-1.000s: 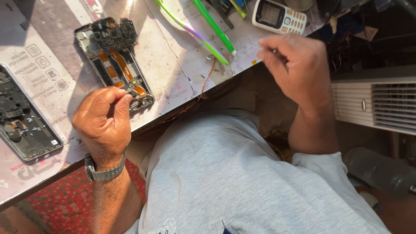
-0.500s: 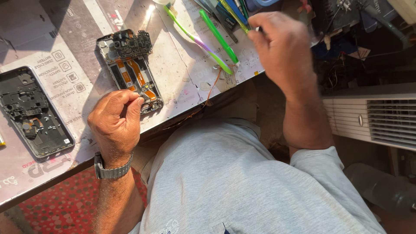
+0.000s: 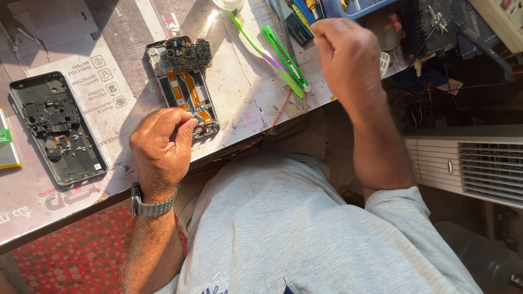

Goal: The person cleans a small electronic component using a toothbrush and liquid from a bottle, then uses a green utility knife to scrape residue from the component. The work is performed at a cluttered repair bench with disassembled phone parts visible.

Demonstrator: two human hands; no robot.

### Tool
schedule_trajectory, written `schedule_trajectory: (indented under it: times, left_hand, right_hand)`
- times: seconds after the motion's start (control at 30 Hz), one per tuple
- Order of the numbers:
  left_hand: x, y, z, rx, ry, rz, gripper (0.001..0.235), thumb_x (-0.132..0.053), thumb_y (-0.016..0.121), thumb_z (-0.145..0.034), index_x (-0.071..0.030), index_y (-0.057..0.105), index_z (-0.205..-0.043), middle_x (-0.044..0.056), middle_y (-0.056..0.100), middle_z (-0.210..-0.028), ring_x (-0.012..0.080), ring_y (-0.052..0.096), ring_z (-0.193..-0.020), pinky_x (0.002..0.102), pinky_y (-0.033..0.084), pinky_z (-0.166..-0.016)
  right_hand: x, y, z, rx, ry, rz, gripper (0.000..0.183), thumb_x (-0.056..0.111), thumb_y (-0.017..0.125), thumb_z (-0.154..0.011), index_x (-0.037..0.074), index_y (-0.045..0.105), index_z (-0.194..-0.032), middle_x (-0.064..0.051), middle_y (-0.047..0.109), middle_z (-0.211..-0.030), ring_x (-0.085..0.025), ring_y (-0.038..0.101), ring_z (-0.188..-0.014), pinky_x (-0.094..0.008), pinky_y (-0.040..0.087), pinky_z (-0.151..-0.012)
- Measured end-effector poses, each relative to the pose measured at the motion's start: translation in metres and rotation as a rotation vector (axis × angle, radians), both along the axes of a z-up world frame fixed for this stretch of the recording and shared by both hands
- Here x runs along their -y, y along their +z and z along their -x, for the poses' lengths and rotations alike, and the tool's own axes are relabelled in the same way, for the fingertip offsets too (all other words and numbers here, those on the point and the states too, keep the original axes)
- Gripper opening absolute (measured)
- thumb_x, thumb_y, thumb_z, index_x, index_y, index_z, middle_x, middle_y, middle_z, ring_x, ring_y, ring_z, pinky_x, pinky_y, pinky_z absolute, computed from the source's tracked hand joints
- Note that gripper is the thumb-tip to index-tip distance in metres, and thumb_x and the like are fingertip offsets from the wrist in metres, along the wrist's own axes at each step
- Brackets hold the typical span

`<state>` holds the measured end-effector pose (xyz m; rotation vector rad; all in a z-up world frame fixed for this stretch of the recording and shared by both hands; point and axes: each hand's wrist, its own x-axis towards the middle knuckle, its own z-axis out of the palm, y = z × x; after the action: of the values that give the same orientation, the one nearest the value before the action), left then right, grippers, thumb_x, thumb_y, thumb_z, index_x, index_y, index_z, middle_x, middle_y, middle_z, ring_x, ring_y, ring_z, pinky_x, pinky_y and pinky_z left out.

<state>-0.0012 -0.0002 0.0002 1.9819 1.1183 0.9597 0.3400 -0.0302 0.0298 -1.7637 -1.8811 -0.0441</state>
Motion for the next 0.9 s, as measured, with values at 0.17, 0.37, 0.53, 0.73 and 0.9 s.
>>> schedule_trajectory:
  times: [0.17, 0.37, 0.53, 0.73, 0.9]
  left_hand:
    - [0.0, 0.001, -0.001, 0.015, -0.007, -0.016, 0.013, -0.001, 0.081, -0.095, -0.002, 0.069, -0.1, 0.011, 0.072, -0.096, 0.0228, 0.072, -0.086, 0.034, 0.055, -0.075]
    - [0.0, 0.003, -0.002, 0.014, -0.012, -0.03, 0.013, -0.001, 0.081, -0.095, -0.002, 0.069, -0.099, 0.01, 0.073, -0.095, 0.0232, 0.072, -0.086, 0.035, 0.055, -0.075]
    - [-0.001, 0.003, -0.001, 0.023, -0.023, -0.027, 0.012, 0.001, 0.08, -0.095, -0.002, 0.068, -0.098, 0.01, 0.073, -0.095, 0.0239, 0.072, -0.087, 0.035, 0.056, -0.076]
    - [-0.001, 0.003, 0.0, 0.032, -0.014, -0.044, 0.013, 0.001, 0.08, -0.094, -0.001, 0.068, -0.099, 0.011, 0.072, -0.095, 0.0267, 0.072, -0.088, 0.037, 0.056, -0.077]
    - [-0.001, 0.001, -0.001, 0.035, -0.015, -0.048, 0.014, 0.0, 0.08, -0.095, -0.001, 0.068, -0.099, 0.011, 0.072, -0.096, 0.0272, 0.072, -0.089, 0.037, 0.056, -0.078]
  right_hand:
    - [0.001, 0.004, -0.004, 0.044, -0.053, 0.092, 0.015, 0.004, 0.076, -0.1, 0.001, 0.072, -0.114, -0.015, 0.075, -0.108, -0.033, 0.073, -0.096, -0.043, 0.058, -0.083]
    - [0.005, -0.009, 0.01, -0.017, 0.025, 0.127, 0.015, 0.002, 0.074, -0.101, 0.001, 0.072, -0.116, -0.015, 0.075, -0.111, -0.032, 0.073, -0.1, -0.043, 0.058, -0.086]
    - [0.012, 0.002, 0.004, -0.11, 0.013, 0.075, 0.011, -0.002, 0.072, -0.102, -0.002, 0.072, -0.113, -0.014, 0.075, -0.108, -0.028, 0.074, -0.097, -0.038, 0.059, -0.085]
    - [0.009, 0.01, 0.027, -0.092, 0.074, 0.165, 0.016, 0.006, 0.084, -0.096, -0.001, 0.075, -0.107, -0.013, 0.072, -0.095, -0.025, 0.067, -0.073, -0.037, 0.052, -0.067]
    - [0.0, 0.01, 0.024, -0.035, 0.171, 0.005, 0.008, -0.002, 0.077, -0.099, -0.003, 0.073, -0.105, -0.013, 0.069, -0.096, -0.027, 0.07, -0.088, -0.036, 0.056, -0.078]
